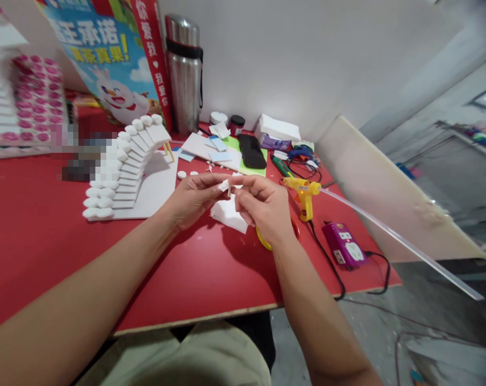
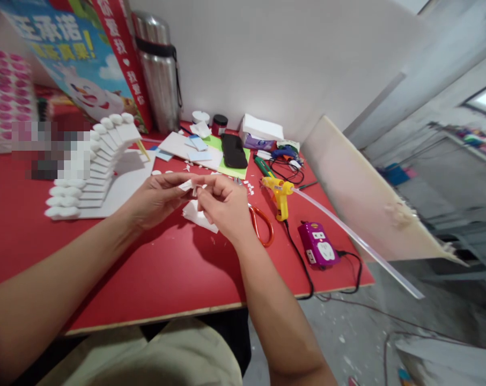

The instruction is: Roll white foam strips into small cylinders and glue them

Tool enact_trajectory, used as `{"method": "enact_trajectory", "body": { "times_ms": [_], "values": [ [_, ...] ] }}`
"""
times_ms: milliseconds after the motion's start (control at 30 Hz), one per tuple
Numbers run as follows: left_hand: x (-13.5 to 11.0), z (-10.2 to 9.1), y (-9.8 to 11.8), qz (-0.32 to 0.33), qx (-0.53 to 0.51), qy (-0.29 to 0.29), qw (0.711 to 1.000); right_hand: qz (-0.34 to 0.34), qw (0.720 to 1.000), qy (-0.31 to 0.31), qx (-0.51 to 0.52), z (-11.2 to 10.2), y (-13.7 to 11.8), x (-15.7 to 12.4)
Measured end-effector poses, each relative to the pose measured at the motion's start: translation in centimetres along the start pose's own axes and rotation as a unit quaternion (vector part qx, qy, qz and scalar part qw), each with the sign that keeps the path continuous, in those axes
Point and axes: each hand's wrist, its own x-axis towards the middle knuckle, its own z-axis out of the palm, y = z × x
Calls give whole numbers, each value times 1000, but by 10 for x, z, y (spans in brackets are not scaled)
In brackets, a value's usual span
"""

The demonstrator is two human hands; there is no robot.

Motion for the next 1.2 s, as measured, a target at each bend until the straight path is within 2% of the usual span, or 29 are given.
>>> {"method": "enact_trajectory", "body": {
  "times_ms": [300,467,900,1067,1200],
  "values": [
    [-1,-1,1,-6,-12,-12,1000,10,999,19,25,0,-2,1],
    [-1,1,2,-21,-26,4,999,3,1000,16,21,0,-1,2],
    [1,1,4,-5,-16,24,1000,-14,1000,7,-13,1,2,0],
    [1,-3,4,-12,-27,1,1000,-29,999,3,18,1,5,1],
    [1,-6,2,-64,-84,-32,994,-10,996,-25,81,-1,7,3]
  ]
}}
